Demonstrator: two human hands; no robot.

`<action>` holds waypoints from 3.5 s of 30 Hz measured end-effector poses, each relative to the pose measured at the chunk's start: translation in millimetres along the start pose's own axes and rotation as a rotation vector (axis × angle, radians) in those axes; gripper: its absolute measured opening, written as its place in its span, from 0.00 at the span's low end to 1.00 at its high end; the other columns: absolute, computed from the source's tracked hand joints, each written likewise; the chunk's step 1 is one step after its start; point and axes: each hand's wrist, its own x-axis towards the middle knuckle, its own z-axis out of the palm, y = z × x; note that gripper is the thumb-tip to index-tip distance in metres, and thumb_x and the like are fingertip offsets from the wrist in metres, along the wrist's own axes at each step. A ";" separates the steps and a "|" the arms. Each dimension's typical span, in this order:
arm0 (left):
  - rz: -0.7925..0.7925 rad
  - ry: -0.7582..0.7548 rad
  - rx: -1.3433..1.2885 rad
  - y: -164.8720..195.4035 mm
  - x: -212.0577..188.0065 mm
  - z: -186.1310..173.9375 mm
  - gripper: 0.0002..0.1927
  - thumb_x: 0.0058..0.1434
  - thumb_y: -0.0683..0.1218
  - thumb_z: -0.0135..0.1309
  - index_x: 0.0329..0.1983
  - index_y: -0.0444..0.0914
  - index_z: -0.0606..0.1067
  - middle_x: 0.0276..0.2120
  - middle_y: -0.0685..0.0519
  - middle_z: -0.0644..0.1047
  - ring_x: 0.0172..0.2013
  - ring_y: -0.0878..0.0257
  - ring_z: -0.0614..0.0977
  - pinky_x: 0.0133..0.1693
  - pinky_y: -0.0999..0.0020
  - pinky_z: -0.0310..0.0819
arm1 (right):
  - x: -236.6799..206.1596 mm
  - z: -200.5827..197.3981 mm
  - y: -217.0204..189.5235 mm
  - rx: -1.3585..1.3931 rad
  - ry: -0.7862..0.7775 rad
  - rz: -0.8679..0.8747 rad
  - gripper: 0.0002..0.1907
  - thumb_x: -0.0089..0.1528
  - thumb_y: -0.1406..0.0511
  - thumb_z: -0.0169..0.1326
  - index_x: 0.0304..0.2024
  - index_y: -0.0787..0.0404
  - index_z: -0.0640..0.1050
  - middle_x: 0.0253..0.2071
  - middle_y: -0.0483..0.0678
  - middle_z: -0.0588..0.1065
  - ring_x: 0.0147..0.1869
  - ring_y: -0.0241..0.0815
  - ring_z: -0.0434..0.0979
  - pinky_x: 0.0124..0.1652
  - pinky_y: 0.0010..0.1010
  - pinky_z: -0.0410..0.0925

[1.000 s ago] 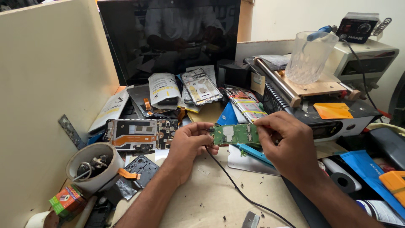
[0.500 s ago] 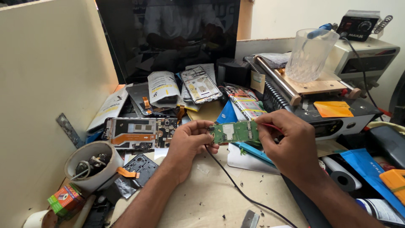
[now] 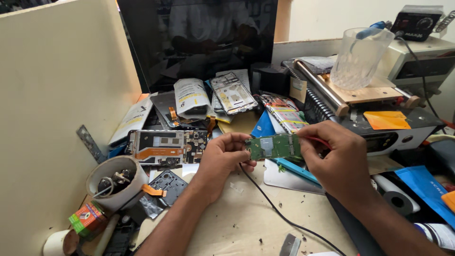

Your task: The person holds a small green circuit board and uses a red probe to touch various points on it. The person repeatedly repositions the board and probe across different areas, appearing to test or diagnose the component on a cluttered workbench.

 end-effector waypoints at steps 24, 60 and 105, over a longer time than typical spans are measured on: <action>-0.008 -0.009 0.143 2.6 -3.6 3.2 0.17 0.58 0.36 0.59 0.52 0.33 0.76 0.34 0.51 0.81 0.32 0.65 0.83 0.33 0.73 0.76 | -0.9 -2.9 1.5 -0.027 0.014 0.029 0.06 0.58 0.71 0.61 0.39 0.64 0.83 0.34 0.50 0.81 0.36 0.38 0.83 0.38 0.28 0.73; 0.009 -0.052 0.079 -0.8 -0.8 1.6 0.16 0.60 0.33 0.56 0.52 0.30 0.74 0.33 0.50 0.79 0.32 0.64 0.82 0.37 0.70 0.80 | -2.0 -2.4 4.7 -0.055 0.011 0.010 0.06 0.58 0.71 0.62 0.38 0.64 0.83 0.35 0.51 0.81 0.37 0.39 0.83 0.38 0.29 0.73; -0.106 -0.016 0.011 11.9 -2.0 10.1 0.15 0.56 0.33 0.56 0.47 0.30 0.76 0.30 0.49 0.80 0.28 0.63 0.82 0.34 0.71 0.77 | 2.2 1.8 12.5 0.082 0.036 0.256 0.10 0.55 0.69 0.63 0.40 0.61 0.84 0.29 0.45 0.84 0.33 0.30 0.85 0.35 0.24 0.75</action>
